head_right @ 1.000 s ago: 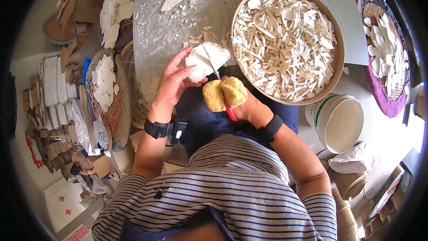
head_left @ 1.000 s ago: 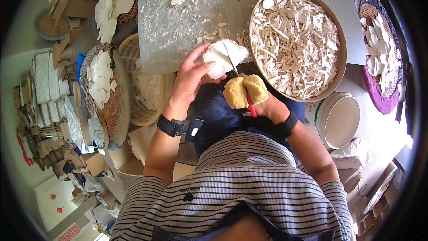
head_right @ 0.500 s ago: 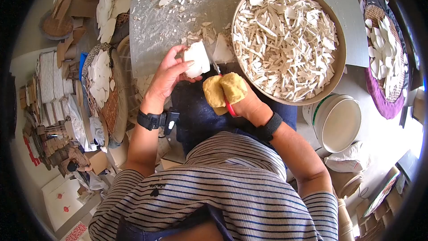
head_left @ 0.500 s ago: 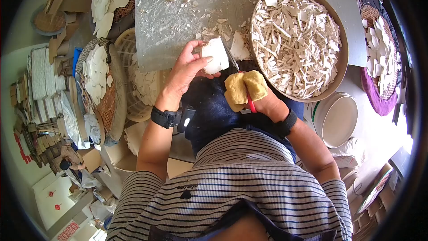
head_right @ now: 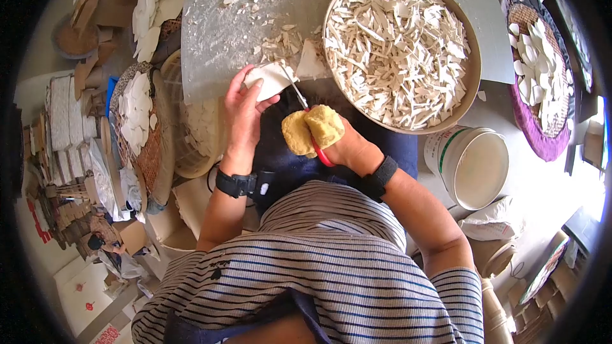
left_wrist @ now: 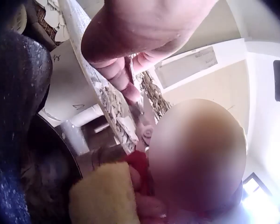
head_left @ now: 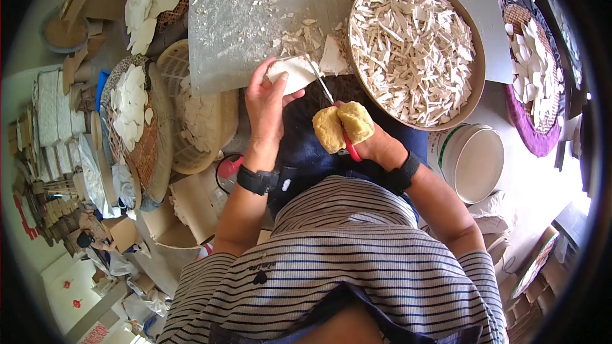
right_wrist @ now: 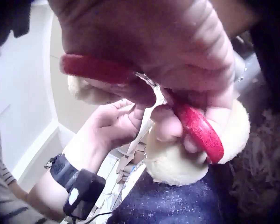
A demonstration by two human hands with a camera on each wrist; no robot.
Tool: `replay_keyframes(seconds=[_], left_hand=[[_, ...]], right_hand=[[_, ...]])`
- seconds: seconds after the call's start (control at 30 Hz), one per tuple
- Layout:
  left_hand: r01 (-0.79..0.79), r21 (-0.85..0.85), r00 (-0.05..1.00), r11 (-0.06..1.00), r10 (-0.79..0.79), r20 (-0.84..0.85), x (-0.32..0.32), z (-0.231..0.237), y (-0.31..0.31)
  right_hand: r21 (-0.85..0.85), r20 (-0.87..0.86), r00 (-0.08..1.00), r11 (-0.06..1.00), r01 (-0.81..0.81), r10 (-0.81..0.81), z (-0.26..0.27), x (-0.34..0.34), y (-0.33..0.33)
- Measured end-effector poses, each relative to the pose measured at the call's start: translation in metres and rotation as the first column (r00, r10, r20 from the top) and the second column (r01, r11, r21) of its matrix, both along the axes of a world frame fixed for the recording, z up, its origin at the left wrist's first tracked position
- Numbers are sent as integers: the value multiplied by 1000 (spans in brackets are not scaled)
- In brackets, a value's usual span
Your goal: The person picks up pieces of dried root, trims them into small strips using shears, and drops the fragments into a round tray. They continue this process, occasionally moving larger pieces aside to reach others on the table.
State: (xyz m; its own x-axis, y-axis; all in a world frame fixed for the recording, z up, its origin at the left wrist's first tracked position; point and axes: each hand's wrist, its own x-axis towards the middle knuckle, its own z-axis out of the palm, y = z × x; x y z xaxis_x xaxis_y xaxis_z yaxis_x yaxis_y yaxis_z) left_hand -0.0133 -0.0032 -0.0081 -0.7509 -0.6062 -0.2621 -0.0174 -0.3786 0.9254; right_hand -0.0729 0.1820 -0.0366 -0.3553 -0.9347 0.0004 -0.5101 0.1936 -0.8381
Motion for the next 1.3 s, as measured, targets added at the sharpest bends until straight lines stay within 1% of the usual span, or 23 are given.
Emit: replay_keyframes(seconds=[0.07, 0.13, 0.17, 0.27, 0.37, 0.47, 0.53, 0.57, 0.63, 0.67, 0.73, 0.8, 0.83, 0.87, 0.93, 0.97, 1.07, 1.1, 1.2, 1.23, 1.27, 1.3], left_hand=[[82, -28, 994, 996, -80, 68, 3, 0, -10], [107, -29, 992, 994, -105, 74, 6, 2, -12], [116, -37, 990, 993, -112, 88, 6, 5, -12], [121, -39, 989, 992, -117, 93, 8, 6, -11], [105, -25, 989, 994, -102, 104, 11, 4, -10], [77, -79, 993, 994, -69, 100, 10, 4, -11], [77, -137, 993, 988, -63, 103, 8, 2, -14], [130, -171, 987, 977, -112, 115, 8, 4, -14], [240, -231, 967, 943, -211, 146, 9, 9, -11], [296, -221, 951, 930, -266, 155, 9, 15, -6], [324, -179, 940, 929, -295, 171, 9, 23, -1], [204, -164, 977, 965, -190, 99, 10, 11, -2], [143, -156, 989, 977, -135, 61, 9, 4, -2], [97, -123, 995, 988, -95, 24, 8, -3, -1], [14, -48, 999, 999, -16, -44, 7, -11, 4], [3, -10, 1000, 1000, -3, -14, 5, -7, 7], [51, 65, 999, 997, -52, 12, 4, -2, 4], [67, 61, 997, 996, -68, 22, 4, 0, 2], [125, 70, 991, 990, -128, 45, 3, 3, 0], [149, 89, 987, 985, -154, 47, 4, 3, 1], [174, 108, 982, 979, -180, 49, 4, 3, 2], [169, 90, 983, 982, -174, 56, 5, 2, 2]], right_hand=[[-26, -27, 1000, 1000, -4, 3, 1, 6, 1], [-61, -29, 999, 998, -29, 27, -5, 9, -1], [-120, -58, 998, 993, -2, -5, -6, 11, -2], [-69, 50, 999, 997, 27, -23, -1, 17, 0], [-11, 272, 960, 998, 67, -61, -2, 20, 1], [46, 314, 945, 996, 79, -89, 5, 17, 4], [-70, 160, 987, 997, 31, -20, -7, 16, 7], [-122, 81, 997, 992, 2, 8, -7, 15, 6], [-211, -37, 999, 978, 1, -9, -6, 13, 0], [-254, -95, 995, 967, -2, -23, -4, 11, -3], [-149, -8, 1000, 988, -31, 30, -5, 5, -1], [-40, 99, 992, 996, -73, 77, -4, 2, 3], [-82, 89, 990, 992, -100, 107, -3, 2, 2], [-53, 62, 993, 994, -95, 98, 7, 4, 3], [-30, 29, 998, 998, -56, 57, 7, 12, 4], [-84, -33, 999, 996, -35, 33, -7, 16, 3], [-166, 171, 981, 979, 121, -92, -16, 28, 0], [-176, 110, 992, 980, 88, -69, -18, 27, 1], [-214, 198, 978, 970, 113, -70, -19, 27, 0], [-244, 57, 997, 968, 63, -51, -21, 24, 0], [-211, 90, 995, 975, 66, -48, -21, 22, 1], [-176, 123, 991, 982, 67, -45, -21, 21, 1]])
